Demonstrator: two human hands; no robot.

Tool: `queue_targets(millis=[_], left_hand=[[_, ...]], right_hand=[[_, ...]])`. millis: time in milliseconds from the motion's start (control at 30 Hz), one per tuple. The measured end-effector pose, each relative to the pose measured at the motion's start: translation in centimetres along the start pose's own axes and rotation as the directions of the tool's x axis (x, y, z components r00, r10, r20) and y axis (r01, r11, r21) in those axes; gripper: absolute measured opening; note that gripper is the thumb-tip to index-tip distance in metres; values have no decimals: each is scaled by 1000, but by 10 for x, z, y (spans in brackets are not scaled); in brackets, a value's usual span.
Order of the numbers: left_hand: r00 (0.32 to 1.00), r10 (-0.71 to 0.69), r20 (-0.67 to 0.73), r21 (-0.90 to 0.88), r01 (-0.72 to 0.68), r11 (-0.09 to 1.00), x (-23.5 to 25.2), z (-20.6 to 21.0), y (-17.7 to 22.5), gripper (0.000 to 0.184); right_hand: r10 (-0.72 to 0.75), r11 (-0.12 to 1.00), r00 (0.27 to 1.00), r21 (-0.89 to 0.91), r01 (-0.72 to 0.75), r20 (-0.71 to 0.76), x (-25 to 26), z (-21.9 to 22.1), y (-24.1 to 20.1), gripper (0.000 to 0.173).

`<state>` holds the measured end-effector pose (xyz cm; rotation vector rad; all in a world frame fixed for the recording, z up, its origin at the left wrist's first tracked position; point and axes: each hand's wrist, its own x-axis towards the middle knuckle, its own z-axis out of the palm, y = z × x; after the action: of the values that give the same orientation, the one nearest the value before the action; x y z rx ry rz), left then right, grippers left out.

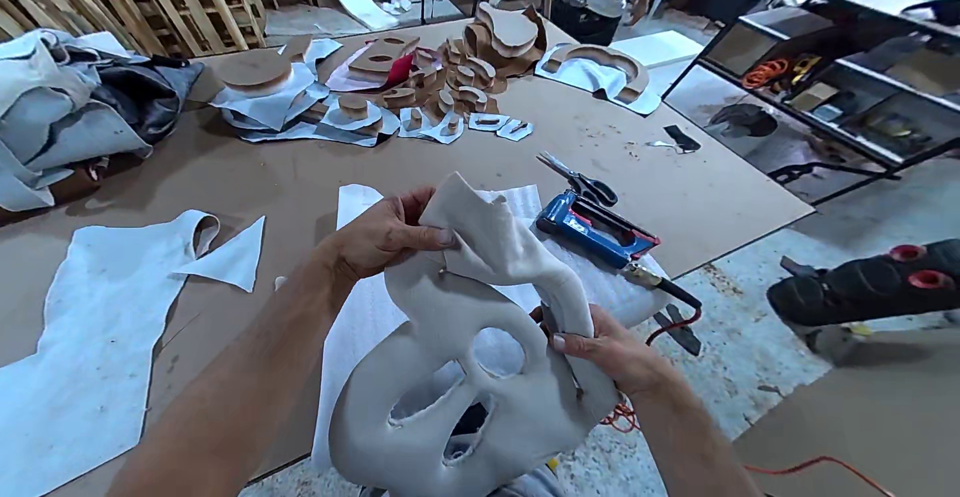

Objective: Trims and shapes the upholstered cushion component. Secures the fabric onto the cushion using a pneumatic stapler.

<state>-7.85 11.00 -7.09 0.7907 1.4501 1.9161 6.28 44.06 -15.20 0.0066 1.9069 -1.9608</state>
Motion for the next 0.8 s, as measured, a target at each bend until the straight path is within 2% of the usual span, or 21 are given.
queue_targets(millis=[67,133,200,267,333,367,433,500,533,567,667,700,800], left_hand=[[993,100,-62,205,-85,975,5,5,-1,26],[969,212,-128,398,-145,906,10,6,-5,22],[952,258,-165,475,-153,866,11,7,-6,19],[953,220,-207,456,-105,884,10,8,-5,20],[949,163,-268,393,-47,918,7,10,-2,19],[945,138,-295,363,-23,932,7,12,0,18],[944,85,-319,314,21,949,5,19,3,18],[957,54,-286,259,23,965,6,29,2,17],[964,56,-260,240,9,971,7,35,1,17],[969,69,-237,245,-9,970,7,39,0,16],[952,71,-298,274,14,962,1,44,-1,14],[941,53,-335,267,41,963,-2,46,-3,13],[896,-36,-443,221,148,964,-7,52,-10,10]], right_hand=[[15,1000,1000,7,-15,-10,-3,1,2,37],[22,1000,1000,-4,-22,-9,-6,5,2,28],[23,999,1000,-35,-23,14,-9,9,5,24],[17,994,999,-106,-21,-37,-12,13,8,28],[-76,929,976,-370,-5,-205,-20,19,-2,49],[-204,834,939,-551,18,-278,-22,22,-13,65],[-444,666,850,-739,101,-283,-18,39,-48,97],[-531,564,821,-810,160,-208,-1,65,-80,110],[-537,543,828,-818,191,-163,9,74,-87,107],[-543,537,830,-812,230,-124,19,79,-89,95],[-617,605,778,-703,374,-117,34,81,-86,29],[-644,616,749,-686,388,-154,36,83,-84,17],[-724,531,655,-781,330,-216,42,89,-69,21]])
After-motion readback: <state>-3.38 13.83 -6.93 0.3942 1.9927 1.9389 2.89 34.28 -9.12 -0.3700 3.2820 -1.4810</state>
